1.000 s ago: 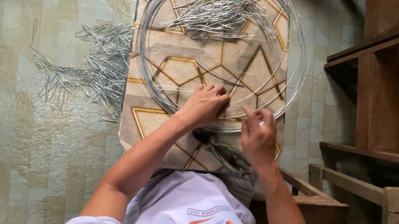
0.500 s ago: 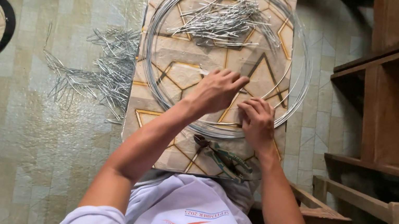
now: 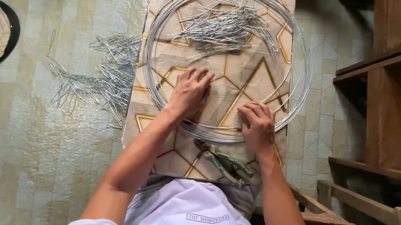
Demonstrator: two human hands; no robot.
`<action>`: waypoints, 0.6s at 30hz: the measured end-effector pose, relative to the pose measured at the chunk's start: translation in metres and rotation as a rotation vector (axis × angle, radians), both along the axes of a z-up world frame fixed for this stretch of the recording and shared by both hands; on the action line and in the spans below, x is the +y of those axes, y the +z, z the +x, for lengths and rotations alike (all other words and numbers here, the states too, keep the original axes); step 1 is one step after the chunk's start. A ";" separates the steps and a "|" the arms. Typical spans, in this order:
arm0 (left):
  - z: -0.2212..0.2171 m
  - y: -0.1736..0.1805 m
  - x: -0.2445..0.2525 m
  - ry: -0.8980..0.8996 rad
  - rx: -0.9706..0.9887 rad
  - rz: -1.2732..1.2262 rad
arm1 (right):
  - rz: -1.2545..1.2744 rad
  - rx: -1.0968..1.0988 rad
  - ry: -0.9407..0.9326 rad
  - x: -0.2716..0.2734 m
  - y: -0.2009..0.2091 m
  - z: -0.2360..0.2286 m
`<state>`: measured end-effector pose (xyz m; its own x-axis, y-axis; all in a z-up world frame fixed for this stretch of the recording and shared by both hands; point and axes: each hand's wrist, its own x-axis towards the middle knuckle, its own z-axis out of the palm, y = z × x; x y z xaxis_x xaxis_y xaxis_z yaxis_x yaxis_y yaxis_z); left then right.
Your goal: Cutting metal wire from a large coil into smaller segments using wire cutters
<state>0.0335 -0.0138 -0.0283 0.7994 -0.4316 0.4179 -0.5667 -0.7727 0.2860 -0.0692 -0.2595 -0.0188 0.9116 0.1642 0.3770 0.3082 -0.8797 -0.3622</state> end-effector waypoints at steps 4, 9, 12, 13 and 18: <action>-0.001 -0.009 0.004 0.043 0.042 -0.038 | 0.030 0.012 -0.009 0.001 0.004 0.004; 0.001 -0.025 0.006 0.032 -0.019 -0.030 | 0.093 0.049 -0.022 0.009 0.019 0.006; -0.003 -0.029 0.008 -0.014 -0.021 -0.058 | 0.052 -0.029 -0.073 0.016 0.020 0.012; -0.002 -0.026 0.007 -0.053 -0.037 -0.068 | 0.076 -0.077 -0.092 0.020 0.024 0.018; -0.008 0.026 0.012 -0.084 -0.122 -0.086 | 0.082 -0.259 -0.098 0.035 0.015 0.038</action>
